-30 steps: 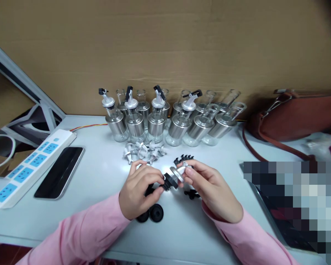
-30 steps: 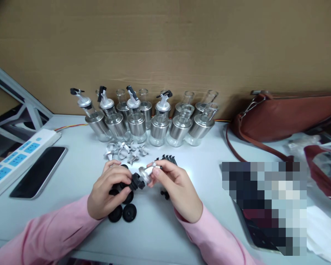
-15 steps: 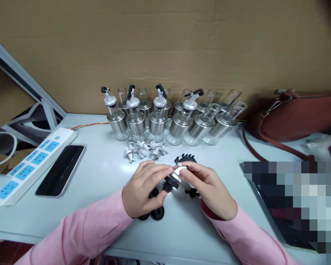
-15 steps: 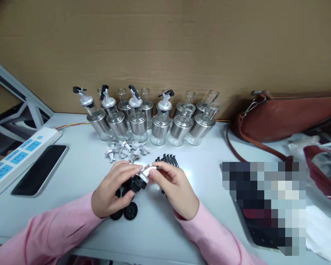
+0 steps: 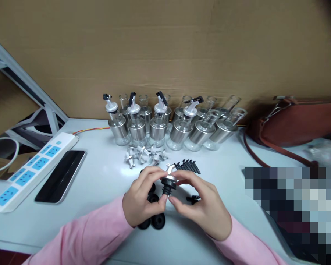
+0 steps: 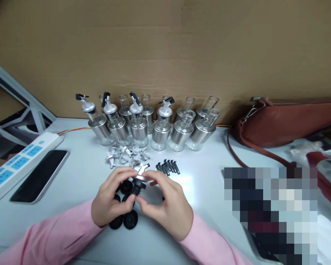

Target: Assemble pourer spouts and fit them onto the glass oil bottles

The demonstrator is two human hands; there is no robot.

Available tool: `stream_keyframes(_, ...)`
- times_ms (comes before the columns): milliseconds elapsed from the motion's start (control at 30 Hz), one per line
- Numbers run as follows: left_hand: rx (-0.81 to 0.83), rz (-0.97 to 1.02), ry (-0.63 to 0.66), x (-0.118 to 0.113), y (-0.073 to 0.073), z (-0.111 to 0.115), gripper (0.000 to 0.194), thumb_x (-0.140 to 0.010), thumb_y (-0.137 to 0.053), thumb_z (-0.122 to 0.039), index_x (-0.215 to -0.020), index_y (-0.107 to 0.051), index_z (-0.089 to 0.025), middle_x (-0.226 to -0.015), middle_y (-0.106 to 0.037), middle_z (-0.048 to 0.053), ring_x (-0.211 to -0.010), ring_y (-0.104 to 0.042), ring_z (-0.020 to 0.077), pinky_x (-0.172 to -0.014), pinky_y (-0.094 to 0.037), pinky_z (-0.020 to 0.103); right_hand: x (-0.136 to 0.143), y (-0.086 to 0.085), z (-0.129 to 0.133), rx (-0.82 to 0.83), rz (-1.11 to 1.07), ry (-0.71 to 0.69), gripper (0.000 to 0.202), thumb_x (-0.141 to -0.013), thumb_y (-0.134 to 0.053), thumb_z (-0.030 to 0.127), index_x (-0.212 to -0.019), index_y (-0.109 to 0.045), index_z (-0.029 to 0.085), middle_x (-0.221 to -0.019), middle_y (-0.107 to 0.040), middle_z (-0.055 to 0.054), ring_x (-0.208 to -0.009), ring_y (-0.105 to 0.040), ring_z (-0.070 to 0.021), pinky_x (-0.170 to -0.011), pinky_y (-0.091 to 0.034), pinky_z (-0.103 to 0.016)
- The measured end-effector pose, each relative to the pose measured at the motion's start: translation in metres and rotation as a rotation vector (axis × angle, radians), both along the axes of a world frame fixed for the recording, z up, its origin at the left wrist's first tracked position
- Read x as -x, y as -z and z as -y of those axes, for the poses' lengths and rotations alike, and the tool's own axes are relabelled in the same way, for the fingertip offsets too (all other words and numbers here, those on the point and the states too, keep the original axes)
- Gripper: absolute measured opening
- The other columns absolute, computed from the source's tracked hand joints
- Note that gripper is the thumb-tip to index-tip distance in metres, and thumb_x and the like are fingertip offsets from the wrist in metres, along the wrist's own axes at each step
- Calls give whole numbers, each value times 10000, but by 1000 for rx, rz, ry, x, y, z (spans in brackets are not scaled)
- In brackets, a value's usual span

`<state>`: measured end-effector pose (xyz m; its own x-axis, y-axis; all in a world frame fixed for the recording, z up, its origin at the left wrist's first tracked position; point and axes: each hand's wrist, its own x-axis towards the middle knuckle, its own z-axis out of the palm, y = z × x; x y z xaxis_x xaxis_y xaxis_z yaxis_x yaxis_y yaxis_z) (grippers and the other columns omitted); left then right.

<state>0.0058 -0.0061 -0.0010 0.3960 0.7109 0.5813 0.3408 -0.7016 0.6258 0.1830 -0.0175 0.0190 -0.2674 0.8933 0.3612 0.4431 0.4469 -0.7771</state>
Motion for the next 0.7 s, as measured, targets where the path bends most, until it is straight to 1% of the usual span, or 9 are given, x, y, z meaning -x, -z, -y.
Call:
stream_keyframes(133, 19, 5, -6, -1, 1, 1, 379, -776, -516, -127, -1148, -453, -160, -1048, -503, 90, -998, -532, 178, -870, -469, 289, 1, 2, 1, -69, 63, 45, 362, -681, -619, 136, -1021, -512, 198, -877, -670, -30, -763, -637, -145, -702, -524, -236)
stream_keyframes(333, 28, -8, -4, -3, -3, 2, 374, -756, -526, -137, -1125, -465, -158, -1009, -513, 81, -936, -555, 169, -810, -487, 263, 2, -1, 3, -155, 93, 56, 313, -670, -557, 128, -972, -501, 188, -760, -630, -15, -682, -616, -129, -642, -512, -212)
stream_keyframes(500, 70, -5, 10, -2, -6, 4, 335, -758, -521, -126, -1089, -478, -154, -984, -519, 78, -915, -556, 166, -783, -486, 256, 2, -1, 3, -189, 95, 46, 265, -696, -549, 135, -948, -490, 194, -718, -597, 2, -641, -589, -114, -605, -494, -196)
stream_keyframes(700, 82, 1, 7, -2, -6, 4, 320, -761, -520, -118, -1076, -483, -158, -967, -520, 71, -909, -557, 161, -788, -482, 247, 3, 1, 5, -168, 78, 43, 274, -698, -552, 118, -951, -487, 200, -694, -578, 15, -623, -580, -106, -599, -490, -185)
